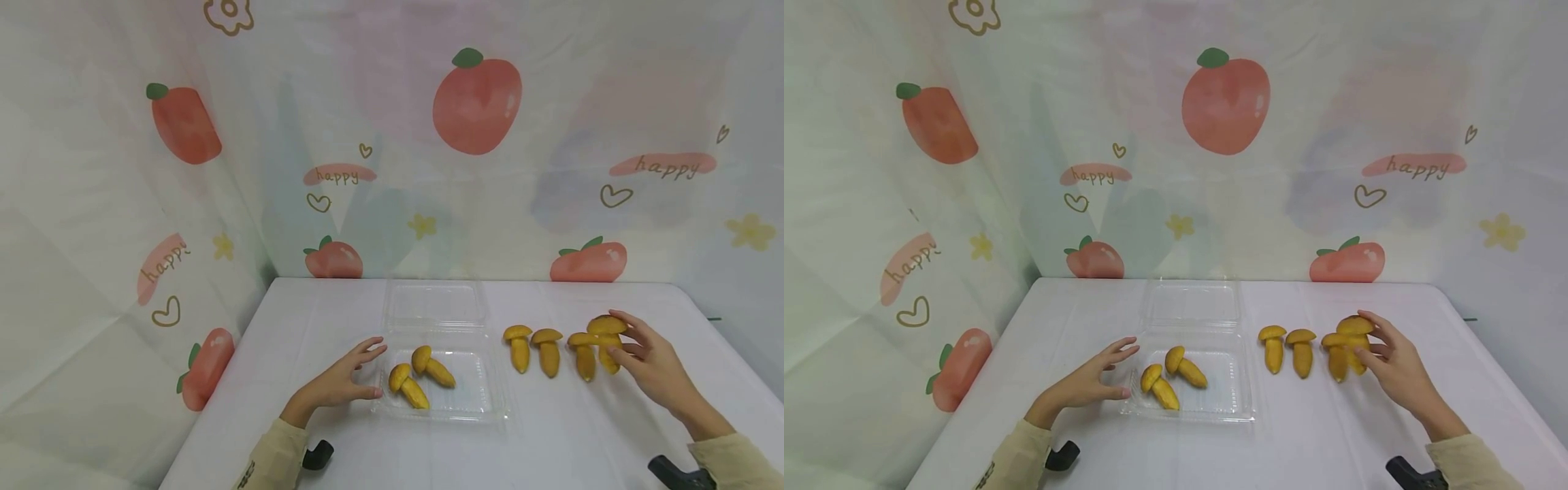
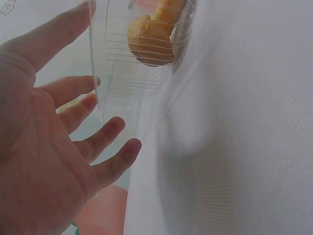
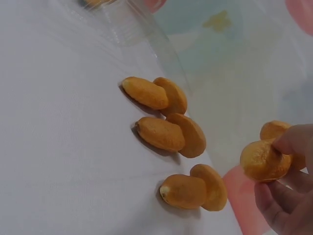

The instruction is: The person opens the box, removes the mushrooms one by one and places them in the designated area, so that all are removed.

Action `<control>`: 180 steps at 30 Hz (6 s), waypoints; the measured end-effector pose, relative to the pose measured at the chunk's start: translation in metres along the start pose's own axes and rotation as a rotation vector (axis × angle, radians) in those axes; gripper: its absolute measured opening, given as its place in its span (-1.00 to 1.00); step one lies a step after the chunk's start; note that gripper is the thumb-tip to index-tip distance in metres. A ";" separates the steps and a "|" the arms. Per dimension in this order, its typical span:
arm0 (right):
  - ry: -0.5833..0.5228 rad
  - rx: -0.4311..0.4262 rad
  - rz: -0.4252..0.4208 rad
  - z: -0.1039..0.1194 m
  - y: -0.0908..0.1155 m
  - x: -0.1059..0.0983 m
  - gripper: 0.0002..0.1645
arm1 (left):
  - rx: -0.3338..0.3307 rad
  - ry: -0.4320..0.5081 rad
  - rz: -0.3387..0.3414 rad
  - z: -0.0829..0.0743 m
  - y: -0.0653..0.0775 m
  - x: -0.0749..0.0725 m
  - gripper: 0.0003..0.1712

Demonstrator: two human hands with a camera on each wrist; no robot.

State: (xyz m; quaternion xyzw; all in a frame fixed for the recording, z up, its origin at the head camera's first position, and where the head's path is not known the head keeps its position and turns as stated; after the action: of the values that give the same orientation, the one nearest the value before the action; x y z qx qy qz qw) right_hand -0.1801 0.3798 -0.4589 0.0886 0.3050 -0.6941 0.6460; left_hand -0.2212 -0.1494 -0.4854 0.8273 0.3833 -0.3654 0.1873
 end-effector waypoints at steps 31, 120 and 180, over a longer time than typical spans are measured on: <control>0.074 0.186 0.022 -0.054 0.008 -0.014 -0.28 | -0.005 -0.018 -0.001 0.002 0.000 0.002 -0.03; 0.080 0.325 0.081 -0.016 -0.007 -0.024 -0.17 | -0.020 -0.016 -0.005 -0.002 0.000 0.000 -0.03; -0.169 -0.075 0.239 0.096 -0.006 0.141 -0.41 | 0.007 -0.024 0.003 -0.001 0.001 0.001 -0.03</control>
State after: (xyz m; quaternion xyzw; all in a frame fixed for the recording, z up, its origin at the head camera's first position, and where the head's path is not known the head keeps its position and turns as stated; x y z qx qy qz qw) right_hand -0.1812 0.2096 -0.4535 0.0413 0.2629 -0.6055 0.7501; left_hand -0.2191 -0.1488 -0.4856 0.8241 0.3785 -0.3762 0.1898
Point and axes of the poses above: each hand's wrist, its own y-axis away from the middle knuckle, its own x-axis out of the palm, z = x × y, the point moved 1 cm from there along -y, towards the middle knuckle, and after that the axes turned 11 degrees about -y, right-handed, at the moved point
